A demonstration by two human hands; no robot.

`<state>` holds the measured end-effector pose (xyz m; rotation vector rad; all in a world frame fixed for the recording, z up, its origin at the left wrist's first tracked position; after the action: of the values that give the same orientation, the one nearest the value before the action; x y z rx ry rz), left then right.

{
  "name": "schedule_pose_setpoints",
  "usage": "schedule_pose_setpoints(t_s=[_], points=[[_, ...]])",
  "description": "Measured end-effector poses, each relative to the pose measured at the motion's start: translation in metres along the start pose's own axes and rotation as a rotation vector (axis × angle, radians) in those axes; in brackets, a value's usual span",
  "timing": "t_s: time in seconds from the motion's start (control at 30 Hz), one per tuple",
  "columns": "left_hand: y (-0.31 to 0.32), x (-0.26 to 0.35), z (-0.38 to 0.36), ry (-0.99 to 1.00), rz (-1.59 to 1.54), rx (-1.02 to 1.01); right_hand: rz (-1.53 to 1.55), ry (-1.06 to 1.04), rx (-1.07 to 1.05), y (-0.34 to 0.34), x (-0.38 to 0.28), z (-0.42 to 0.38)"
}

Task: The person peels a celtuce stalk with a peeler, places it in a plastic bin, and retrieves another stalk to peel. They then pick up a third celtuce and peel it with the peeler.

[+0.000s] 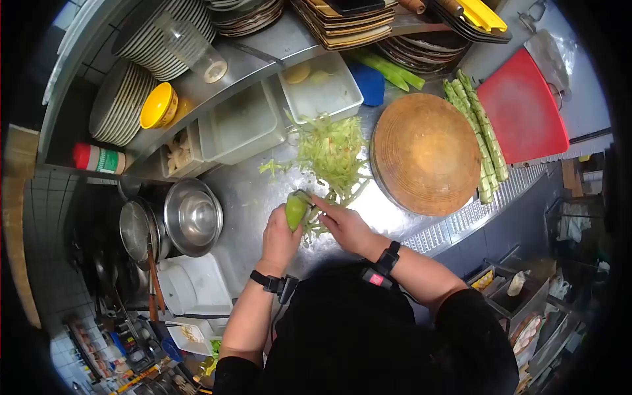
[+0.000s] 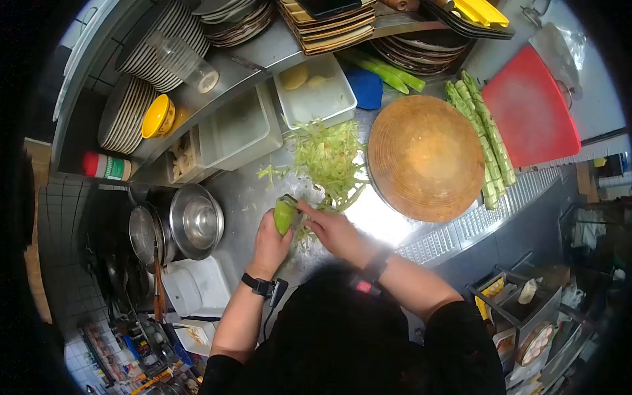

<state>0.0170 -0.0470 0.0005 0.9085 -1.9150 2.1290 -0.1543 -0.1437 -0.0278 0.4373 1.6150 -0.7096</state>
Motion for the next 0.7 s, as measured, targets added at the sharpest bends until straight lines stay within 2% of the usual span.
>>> schedule_pose_setpoints(t_s=[0.07, 0.17, 0.2, 0.3, 0.37, 0.43, 0.47, 0.53, 0.57, 0.63, 0.67, 0.7], points=[[-0.002, 0.003, -0.002, -0.009, -0.013, -0.013, -0.301, 0.21, -0.081, -0.005, 0.033, 0.0], [-0.003, 0.0, 0.004, -0.009, -0.007, -0.018, -0.317, 0.247, 0.025, -0.018, 0.047, 0.002], [-0.003, -0.004, 0.006, -0.014, -0.002, -0.01, -0.249, 0.074, 0.141, -0.021, 0.038, 0.007], [0.0, -0.008, 0.003, 0.002, 0.012, -0.045, -0.035, 0.036, 0.099, -0.018, 0.025, 0.009], [0.002, -0.009, 0.001, -0.011, 0.03, -0.086, -0.006, 0.088, 0.036, -0.023, -0.001, 0.008], [0.002, -0.01, -0.001, -0.004, 0.04, -0.09, 0.053, -0.013, -0.087, -0.016, -0.013, 0.008], [0.003, -0.01, -0.001, 0.004, 0.047, -0.091, 0.053, -0.013, -0.087, -0.015, -0.011, 0.009], [0.002, -0.008, -0.002, 0.024, 0.075, -0.095, 0.015, -0.198, -0.087, -0.012, -0.014, 0.009], [0.002, -0.007, -0.003, 0.045, 0.104, -0.097, 0.015, -0.198, -0.087, -0.015, -0.01, 0.011], [-0.001, -0.004, -0.005, 0.069, 0.141, -0.093, -0.086, 0.005, -0.146, -0.025, 0.006, 0.017], [-0.002, -0.002, -0.007, 0.093, 0.178, -0.09, -0.083, 0.006, -0.147, -0.027, 0.017, 0.014], [-0.005, -0.001, -0.007, 0.098, 0.181, -0.091, -0.219, 0.03, -0.137, -0.03, 0.025, 0.015]])
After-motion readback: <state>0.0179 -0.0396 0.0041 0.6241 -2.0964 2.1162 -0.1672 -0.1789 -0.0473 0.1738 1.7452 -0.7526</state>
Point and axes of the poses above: each hand's wrist, its own z-axis towards the middle knuckle, its own y-axis out of the palm, x = y × z, the point moved 5 cm from there along z, towards the middle knuckle, and after that the axes turned 6 degrees about z, right-handed, at the moved point
